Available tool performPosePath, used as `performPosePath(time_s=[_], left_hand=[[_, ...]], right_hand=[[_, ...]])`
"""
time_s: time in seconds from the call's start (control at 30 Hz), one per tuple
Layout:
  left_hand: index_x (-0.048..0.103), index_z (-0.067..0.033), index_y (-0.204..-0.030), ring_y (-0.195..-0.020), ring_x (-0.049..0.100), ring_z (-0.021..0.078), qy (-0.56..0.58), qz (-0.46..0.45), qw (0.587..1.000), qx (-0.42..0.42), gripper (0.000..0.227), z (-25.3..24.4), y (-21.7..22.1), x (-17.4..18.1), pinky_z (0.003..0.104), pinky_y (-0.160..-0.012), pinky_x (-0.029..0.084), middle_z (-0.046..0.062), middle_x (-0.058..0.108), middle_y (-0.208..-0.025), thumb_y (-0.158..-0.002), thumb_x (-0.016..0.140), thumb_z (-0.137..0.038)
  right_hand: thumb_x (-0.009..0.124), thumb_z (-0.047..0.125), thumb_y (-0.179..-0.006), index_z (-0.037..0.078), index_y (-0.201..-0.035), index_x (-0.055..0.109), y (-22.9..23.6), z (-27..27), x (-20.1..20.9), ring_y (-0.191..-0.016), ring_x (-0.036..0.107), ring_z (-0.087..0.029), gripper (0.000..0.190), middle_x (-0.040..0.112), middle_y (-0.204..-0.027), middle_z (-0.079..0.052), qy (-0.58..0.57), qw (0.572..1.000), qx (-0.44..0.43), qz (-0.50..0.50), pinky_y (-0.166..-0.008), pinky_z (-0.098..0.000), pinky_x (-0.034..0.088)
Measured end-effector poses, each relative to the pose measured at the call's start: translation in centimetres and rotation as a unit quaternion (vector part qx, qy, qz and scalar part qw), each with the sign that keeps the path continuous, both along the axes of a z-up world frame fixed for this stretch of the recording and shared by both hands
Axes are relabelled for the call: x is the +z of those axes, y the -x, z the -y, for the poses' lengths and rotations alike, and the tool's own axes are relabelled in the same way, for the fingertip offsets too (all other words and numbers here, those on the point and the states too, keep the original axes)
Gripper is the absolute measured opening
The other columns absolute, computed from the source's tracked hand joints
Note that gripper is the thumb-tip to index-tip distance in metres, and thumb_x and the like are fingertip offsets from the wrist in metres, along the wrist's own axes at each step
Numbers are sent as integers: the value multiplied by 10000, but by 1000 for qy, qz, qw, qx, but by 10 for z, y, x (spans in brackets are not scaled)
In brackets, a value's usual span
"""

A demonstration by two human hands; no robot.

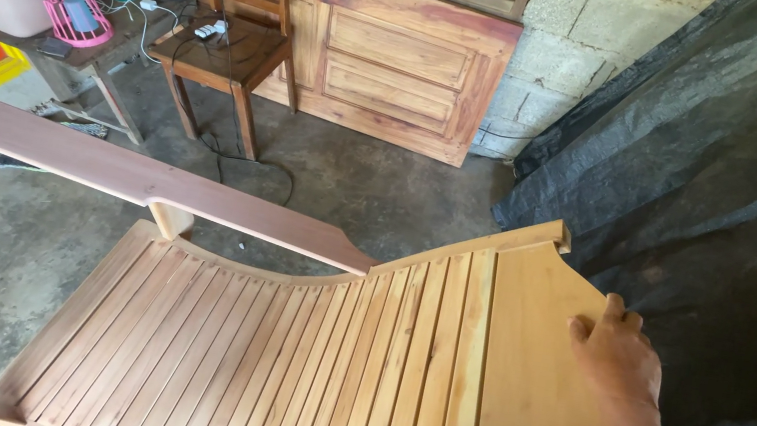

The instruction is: The person sands a wooden slatted chair with a sanding block, working over the seat, edges, and rails. They rotate and reposition the chair between passes to reach different surfaces, steadying it with one hand while sanding with the other.

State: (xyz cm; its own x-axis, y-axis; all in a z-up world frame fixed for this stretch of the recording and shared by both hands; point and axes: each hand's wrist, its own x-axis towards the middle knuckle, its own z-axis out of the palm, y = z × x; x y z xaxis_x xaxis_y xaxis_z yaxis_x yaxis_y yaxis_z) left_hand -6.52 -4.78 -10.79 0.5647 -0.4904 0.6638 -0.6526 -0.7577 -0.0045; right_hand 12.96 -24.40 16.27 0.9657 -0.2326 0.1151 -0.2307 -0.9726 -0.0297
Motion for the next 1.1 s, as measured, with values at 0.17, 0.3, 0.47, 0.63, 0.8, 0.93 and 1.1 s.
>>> performPosePath(time_s=[0.17,0.3,0.47,0.63,0.8,0.93,1.1], left_hand=[[299,-150,-1683,-1663,213,302,24,-206,971,-115,744,-15,-48,77,445,-1350,162,134,256,-1771,-1106,353,-617],[111,-45,-1675,-1613,7,368,-2,-192,981,-7,1015,-5,-114,150,487,-1272,22,238,56,-1738,-1016,145,-817],[119,-29,-1635,-1611,13,362,253,-410,872,-81,1023,12,-126,147,508,-1276,37,213,84,-1742,-940,127,-779],[196,80,-1639,-1636,69,439,209,-354,898,-157,900,-12,-37,163,541,-1296,71,306,142,-1734,-1073,313,-610],[503,-90,-1574,-1603,425,292,96,-126,987,-8,449,18,34,-6,431,-1293,374,142,474,-1662,-1178,559,-294],[482,-171,-1626,-1610,406,217,64,-110,992,18,514,8,61,-8,390,-1301,355,60,467,-1699,-1164,571,-376],[124,49,-1657,-1607,19,390,-65,-223,973,10,952,-1,12,161,454,-1267,53,275,73,-1729,-1083,309,-688]], right_hand=[[587,503,-952,89,-1456,420,1,-5,6,-1134,679,-424,673,590,-1328,-262,3,1000,-9,-15,-935,-522,571],[595,487,-946,76,-1434,419,3,-7,12,-1157,666,-409,662,586,-1324,-251,-7,1000,-2,-16,-947,-514,561],[598,480,-950,62,-1390,446,2,-6,7,-1140,677,-411,625,590,-1332,-247,-12,1000,3,-19,-934,-511,571],[590,475,-964,53,-1383,460,-4,0,-4,-1102,688,-443,608,608,-1290,-280,-4,1000,12,7,-923,-516,577],[617,462,-927,33,-1415,422,-9,18,-16,-1134,664,-453,679,574,-1320,-296,-51,997,60,12,-943,-519,565],[643,425,-884,42,-1584,209,19,14,0,-1169,623,-480,908,330,-1581,-258,-75,991,110,-9,-957,-528,545],[668,443,-890,192,-1591,281,49,13,7,-1280,546,-498,840,147,-1674,-241,-57,990,131,-20,-1029,-489,519]])
